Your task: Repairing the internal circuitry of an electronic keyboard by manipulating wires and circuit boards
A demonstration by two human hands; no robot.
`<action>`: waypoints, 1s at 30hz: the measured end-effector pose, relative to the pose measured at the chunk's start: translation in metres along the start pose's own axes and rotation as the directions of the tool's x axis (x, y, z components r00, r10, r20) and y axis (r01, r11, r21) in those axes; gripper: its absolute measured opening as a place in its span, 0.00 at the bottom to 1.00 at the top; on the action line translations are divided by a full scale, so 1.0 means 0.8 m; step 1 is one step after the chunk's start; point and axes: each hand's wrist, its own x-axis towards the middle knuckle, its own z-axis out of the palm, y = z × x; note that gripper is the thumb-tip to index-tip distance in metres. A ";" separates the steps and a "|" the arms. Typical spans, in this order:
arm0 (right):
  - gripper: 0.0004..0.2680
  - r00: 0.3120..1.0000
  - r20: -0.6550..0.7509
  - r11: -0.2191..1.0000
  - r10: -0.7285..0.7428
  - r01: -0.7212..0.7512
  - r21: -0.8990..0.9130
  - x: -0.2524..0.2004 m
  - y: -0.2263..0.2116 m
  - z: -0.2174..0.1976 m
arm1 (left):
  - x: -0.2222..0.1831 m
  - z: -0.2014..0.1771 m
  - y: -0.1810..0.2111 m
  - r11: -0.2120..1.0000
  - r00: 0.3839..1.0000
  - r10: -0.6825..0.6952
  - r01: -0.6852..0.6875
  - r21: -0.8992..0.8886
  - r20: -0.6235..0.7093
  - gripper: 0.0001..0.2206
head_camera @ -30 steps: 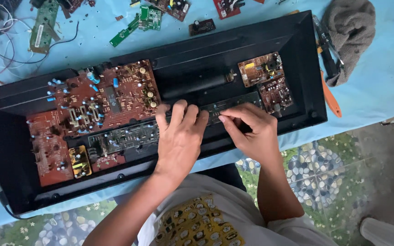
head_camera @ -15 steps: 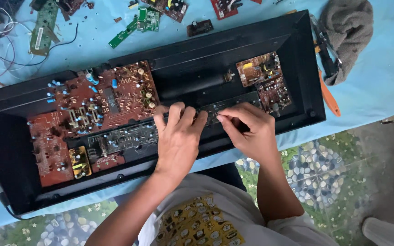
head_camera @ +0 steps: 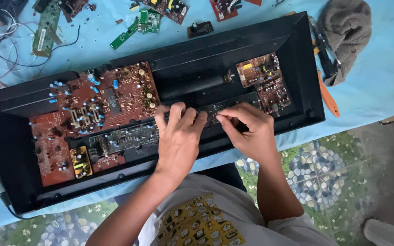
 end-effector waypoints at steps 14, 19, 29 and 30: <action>0.03 1.000 0.008 1.000 -0.010 0.010 0.013 0.001 -0.002 -0.001 | 0.000 0.000 0.004 0.999 0.999 -0.023 0.024 -0.025 0.048 0.07; 0.04 1.000 -0.003 1.000 -0.010 0.010 -0.001 0.000 -0.002 0.001 | 0.001 -0.002 0.006 1.000 0.999 -0.021 0.020 0.012 0.045 0.06; 0.03 1.000 0.001 1.000 -0.017 0.017 -0.009 0.000 0.001 0.001 | 0.003 0.002 0.008 1.000 0.999 -0.023 0.022 0.007 0.043 0.06; 0.03 1.000 0.000 1.000 -0.014 0.014 -0.007 0.000 0.001 0.001 | 0.002 0.004 0.008 0.999 0.998 -0.032 0.033 -0.007 0.048 0.07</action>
